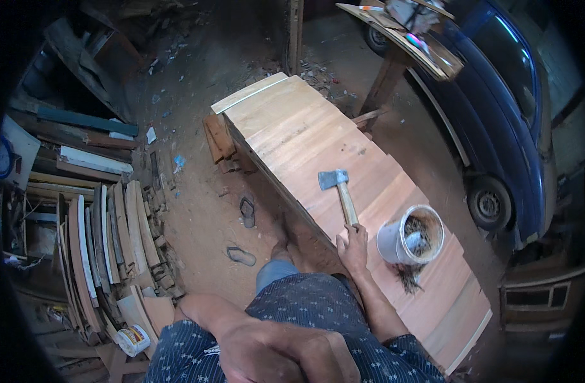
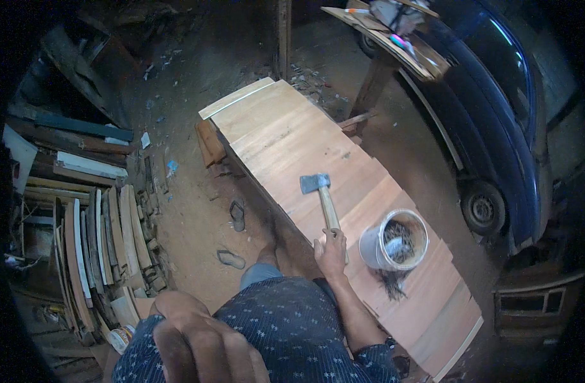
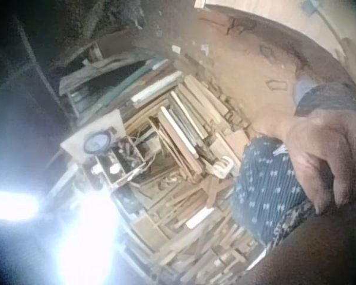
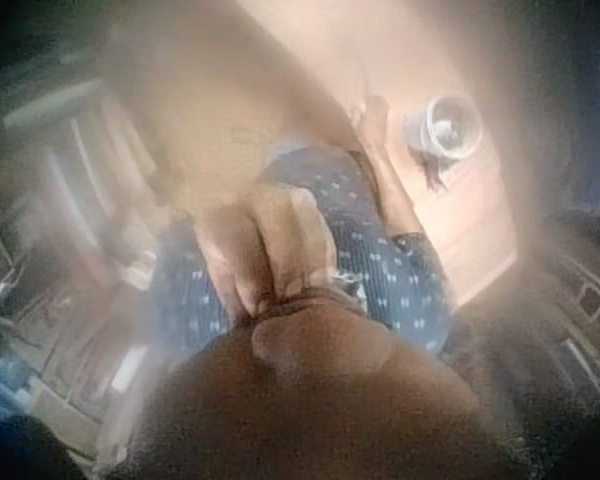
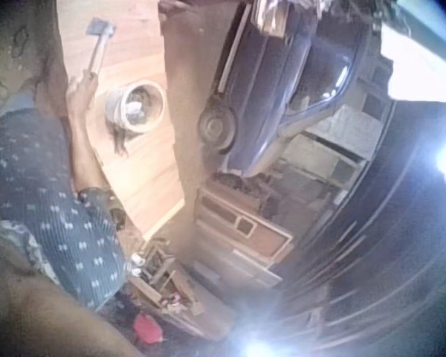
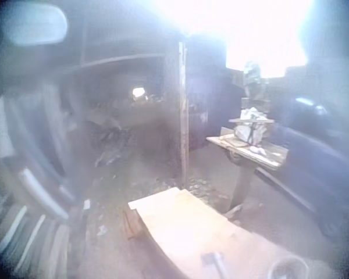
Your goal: The person assembles wooden planks on a workbench using a hammer and nails. They repeatedly pick up nails from a bucket, position them on the wood, and hammer them in to secure the planks together.
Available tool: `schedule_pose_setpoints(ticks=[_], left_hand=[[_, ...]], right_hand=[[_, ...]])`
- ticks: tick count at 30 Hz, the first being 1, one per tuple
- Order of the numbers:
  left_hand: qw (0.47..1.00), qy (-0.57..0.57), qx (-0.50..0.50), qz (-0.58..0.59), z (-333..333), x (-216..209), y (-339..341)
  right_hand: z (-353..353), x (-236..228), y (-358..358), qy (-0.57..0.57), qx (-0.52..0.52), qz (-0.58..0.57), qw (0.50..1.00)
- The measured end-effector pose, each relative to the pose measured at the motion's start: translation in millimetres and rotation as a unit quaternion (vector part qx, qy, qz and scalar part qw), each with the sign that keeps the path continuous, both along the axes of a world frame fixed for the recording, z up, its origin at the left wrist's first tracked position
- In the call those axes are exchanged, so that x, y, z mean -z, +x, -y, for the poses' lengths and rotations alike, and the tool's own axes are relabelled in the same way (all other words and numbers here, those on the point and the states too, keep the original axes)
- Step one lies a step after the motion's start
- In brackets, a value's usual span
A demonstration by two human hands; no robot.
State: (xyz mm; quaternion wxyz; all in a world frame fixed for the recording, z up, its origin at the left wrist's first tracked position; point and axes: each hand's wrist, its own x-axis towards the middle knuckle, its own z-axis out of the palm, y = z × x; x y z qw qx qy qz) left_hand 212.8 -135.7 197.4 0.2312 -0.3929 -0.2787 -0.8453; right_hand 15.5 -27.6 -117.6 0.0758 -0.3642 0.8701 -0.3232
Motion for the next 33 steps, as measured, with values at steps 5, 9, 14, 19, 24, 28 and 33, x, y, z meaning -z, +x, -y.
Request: schedule_pose_setpoints(ticks=[5, 9, 14, 19, 24, 28, 33], left_hand=[[0.988, -0.111, 0.090, 0.049, -52, -31, 55], [0.987, -0.126, 0.049, 0.090, -74, -62, 68], [0.978, -0.152, 0.128, 0.070, -77, -39, 92], [0.933, -0.106, -0.014, 0.343, -93, 42, 97], [0.741, -0.249, -0.124, 0.611, -97, 169, 110], [0.640, -0.368, -0.103, 0.667, -123, 229, 117], [0.636, -0.487, -0.092, 0.592, -192, 242, 77]], right_hand=[[-71, 26, 44, 0.016, -0.004, 0.005, 1.000], [-133, 18, 83, 0.044, 0.004, 0.063, 0.997], [-221, 20, 122, 0.089, 0.077, 0.107, 0.987], [-353, 36, 175, 0.166, 0.245, 0.093, 0.951], [-451, 29, 262, 0.140, 0.397, 0.159, 0.893], [-545, 66, 327, 0.100, 0.528, 0.230, 0.811], [-634, 89, 356, 0.103, 0.587, 0.276, 0.754]])
